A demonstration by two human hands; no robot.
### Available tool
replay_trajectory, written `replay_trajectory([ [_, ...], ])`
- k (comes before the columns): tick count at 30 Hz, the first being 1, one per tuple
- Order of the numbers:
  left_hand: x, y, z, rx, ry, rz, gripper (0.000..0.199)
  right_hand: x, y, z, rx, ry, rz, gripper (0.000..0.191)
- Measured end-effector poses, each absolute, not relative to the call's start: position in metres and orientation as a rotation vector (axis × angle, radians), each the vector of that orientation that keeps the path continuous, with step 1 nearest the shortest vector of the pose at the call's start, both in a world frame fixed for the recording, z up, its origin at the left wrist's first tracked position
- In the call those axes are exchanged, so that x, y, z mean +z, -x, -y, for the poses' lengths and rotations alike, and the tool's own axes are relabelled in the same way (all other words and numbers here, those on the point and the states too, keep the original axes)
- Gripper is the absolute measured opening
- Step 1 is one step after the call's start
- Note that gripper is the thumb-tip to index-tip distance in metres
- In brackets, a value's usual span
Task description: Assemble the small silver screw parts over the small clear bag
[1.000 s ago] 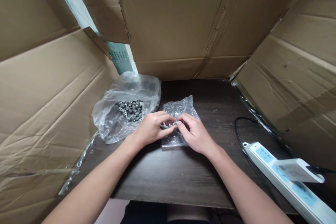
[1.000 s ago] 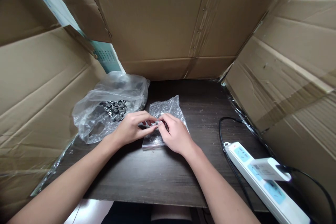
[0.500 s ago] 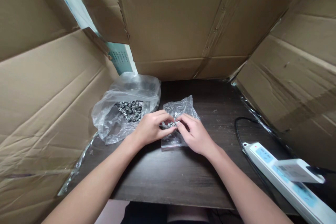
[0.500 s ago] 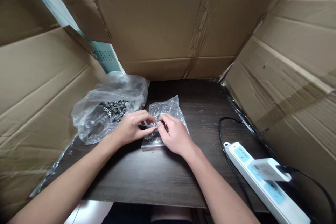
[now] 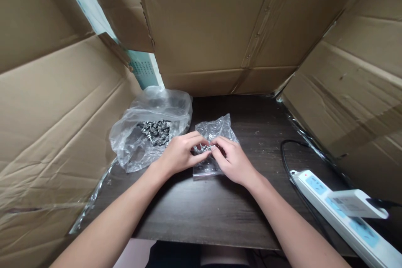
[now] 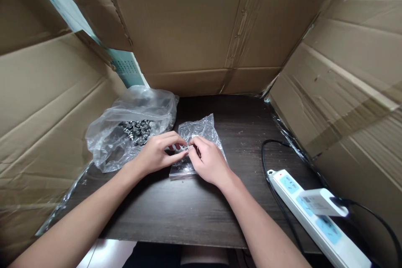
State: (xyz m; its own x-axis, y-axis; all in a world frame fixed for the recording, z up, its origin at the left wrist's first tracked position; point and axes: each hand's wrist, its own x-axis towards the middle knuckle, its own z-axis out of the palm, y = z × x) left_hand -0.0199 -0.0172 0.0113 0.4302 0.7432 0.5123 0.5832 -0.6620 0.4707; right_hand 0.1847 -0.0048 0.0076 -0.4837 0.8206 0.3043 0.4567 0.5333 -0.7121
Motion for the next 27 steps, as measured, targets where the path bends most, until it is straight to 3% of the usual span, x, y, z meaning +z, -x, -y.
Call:
replay_trajectory([
  [6,0.0121,0.0188,0.0167,1.055,-2.439,-1.176,0.014,0.0084,-0.1852,0.0053,0.758,1.024,2.123,0.016],
  [16,0.0138,0.0177,0.0176,1.092,-2.459,-1.134,0.014,0.0117,-0.1857,0.0057,0.804,1.105,2.080,0.032],
  [27,0.0121,0.0183,0.0155,1.032,-2.362,-1.151,0.020,0.0104,-0.1859,0.0039,0.741,1.100,2.069,0.019],
])
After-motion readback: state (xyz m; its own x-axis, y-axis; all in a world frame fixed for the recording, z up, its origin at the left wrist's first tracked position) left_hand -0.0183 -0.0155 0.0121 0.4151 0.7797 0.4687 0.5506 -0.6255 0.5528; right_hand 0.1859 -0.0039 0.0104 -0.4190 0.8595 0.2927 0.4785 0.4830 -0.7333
